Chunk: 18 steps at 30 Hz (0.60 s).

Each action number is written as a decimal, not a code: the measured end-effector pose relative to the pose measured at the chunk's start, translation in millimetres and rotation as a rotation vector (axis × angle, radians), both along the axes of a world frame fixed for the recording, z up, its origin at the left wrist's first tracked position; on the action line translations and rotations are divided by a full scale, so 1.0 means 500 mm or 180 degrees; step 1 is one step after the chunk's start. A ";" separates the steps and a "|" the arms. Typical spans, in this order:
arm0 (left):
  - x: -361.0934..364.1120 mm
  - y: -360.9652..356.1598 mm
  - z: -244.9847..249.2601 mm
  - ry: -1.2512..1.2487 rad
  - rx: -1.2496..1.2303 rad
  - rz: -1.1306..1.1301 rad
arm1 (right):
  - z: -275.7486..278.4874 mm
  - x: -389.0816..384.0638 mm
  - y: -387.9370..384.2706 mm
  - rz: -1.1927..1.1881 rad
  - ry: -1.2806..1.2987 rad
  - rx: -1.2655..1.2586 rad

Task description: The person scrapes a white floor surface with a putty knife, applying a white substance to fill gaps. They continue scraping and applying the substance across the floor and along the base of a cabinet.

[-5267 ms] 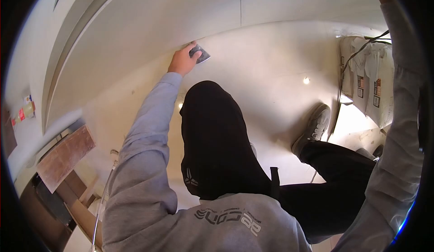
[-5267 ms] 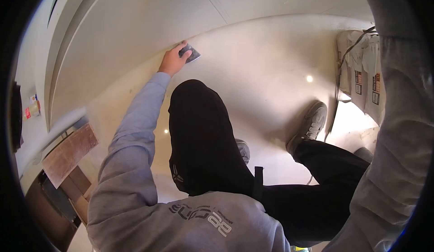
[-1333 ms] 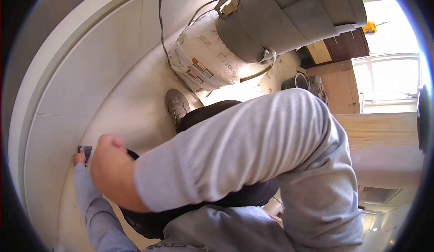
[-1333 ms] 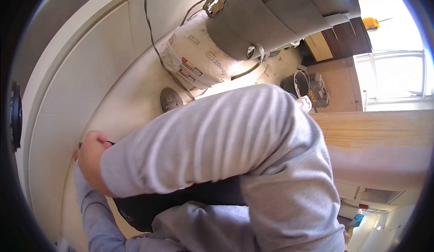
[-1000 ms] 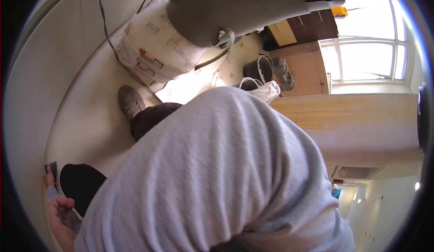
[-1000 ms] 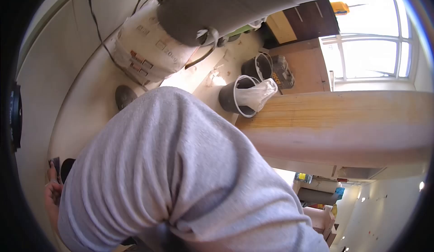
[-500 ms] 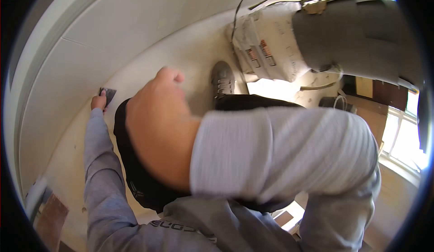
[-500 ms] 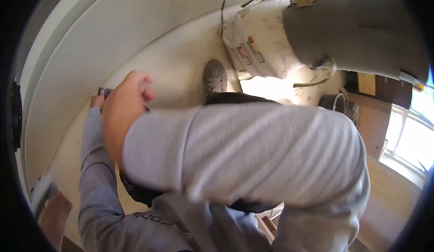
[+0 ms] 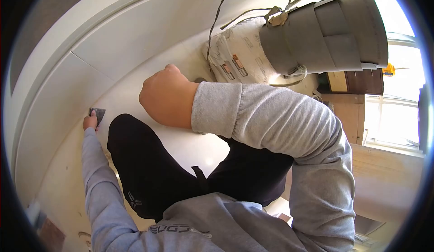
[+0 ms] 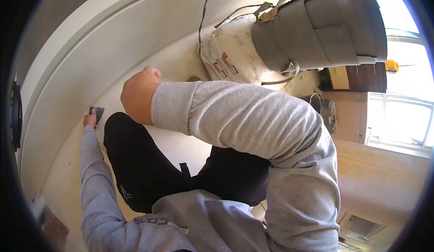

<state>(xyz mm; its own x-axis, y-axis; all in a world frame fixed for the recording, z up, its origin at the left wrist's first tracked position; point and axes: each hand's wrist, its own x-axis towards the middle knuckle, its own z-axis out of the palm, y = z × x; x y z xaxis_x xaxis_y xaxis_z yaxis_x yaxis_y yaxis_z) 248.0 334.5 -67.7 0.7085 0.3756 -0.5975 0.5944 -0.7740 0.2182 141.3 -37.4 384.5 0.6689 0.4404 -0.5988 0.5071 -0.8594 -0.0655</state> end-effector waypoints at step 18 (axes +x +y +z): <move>-0.020 -0.025 0.053 -0.0186 -0.0113 -0.0098 | -0.074 -0.019 -0.031 -0.0128 -0.0306 0.0192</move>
